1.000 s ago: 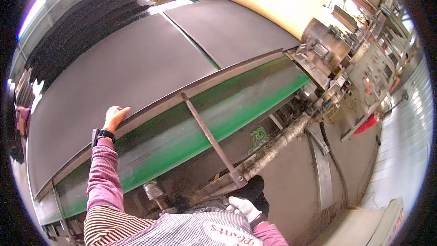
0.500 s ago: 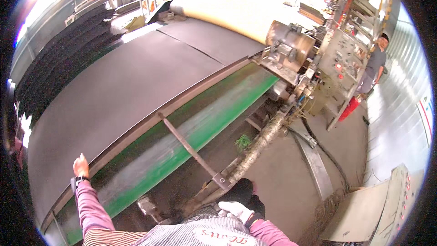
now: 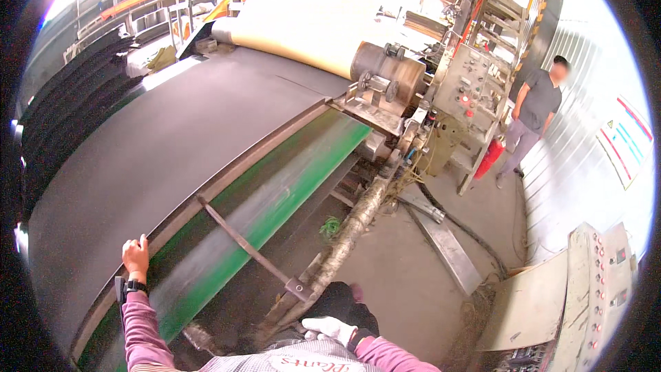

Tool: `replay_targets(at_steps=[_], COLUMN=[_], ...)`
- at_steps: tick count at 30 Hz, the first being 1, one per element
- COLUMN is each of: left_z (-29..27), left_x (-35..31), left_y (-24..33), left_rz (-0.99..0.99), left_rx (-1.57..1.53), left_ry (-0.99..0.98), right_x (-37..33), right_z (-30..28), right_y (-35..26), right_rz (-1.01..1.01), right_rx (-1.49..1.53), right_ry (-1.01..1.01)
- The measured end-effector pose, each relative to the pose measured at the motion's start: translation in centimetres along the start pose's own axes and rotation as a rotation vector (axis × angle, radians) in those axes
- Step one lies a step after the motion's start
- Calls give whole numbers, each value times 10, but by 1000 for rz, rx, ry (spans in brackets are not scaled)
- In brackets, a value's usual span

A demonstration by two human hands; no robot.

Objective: The recorder is managing and aligning black sheets as they move along a conveyor belt and through a rolling machine.

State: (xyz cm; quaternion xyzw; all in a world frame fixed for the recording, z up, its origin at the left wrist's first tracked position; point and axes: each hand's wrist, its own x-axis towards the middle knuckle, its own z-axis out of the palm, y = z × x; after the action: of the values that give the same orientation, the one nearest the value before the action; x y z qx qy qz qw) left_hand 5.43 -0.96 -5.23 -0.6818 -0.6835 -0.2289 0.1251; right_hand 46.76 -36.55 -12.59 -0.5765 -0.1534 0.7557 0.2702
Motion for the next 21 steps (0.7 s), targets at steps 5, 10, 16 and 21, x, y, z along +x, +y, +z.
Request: replay_targets(at_steps=[5, 10, 16, 21], left_z=[14, 31, 25, 15], left_x=[19, 47, 76, 47], left_y=[82, 158, 170, 27], left_rz=[16, 51, 80, 459], left_rx=[-4, 56, -470, 3], left_ry=[-16, -111, -441, -165], right_x=[7, 4, -3, -6], right_z=[-6, -6, -1, 2], right_y=[5, 5, 1, 4], right_rz=[41, -17, -45, -74], right_rx=[34, -50, -57, -35], right_ry=[-5, 21, -1, 5])
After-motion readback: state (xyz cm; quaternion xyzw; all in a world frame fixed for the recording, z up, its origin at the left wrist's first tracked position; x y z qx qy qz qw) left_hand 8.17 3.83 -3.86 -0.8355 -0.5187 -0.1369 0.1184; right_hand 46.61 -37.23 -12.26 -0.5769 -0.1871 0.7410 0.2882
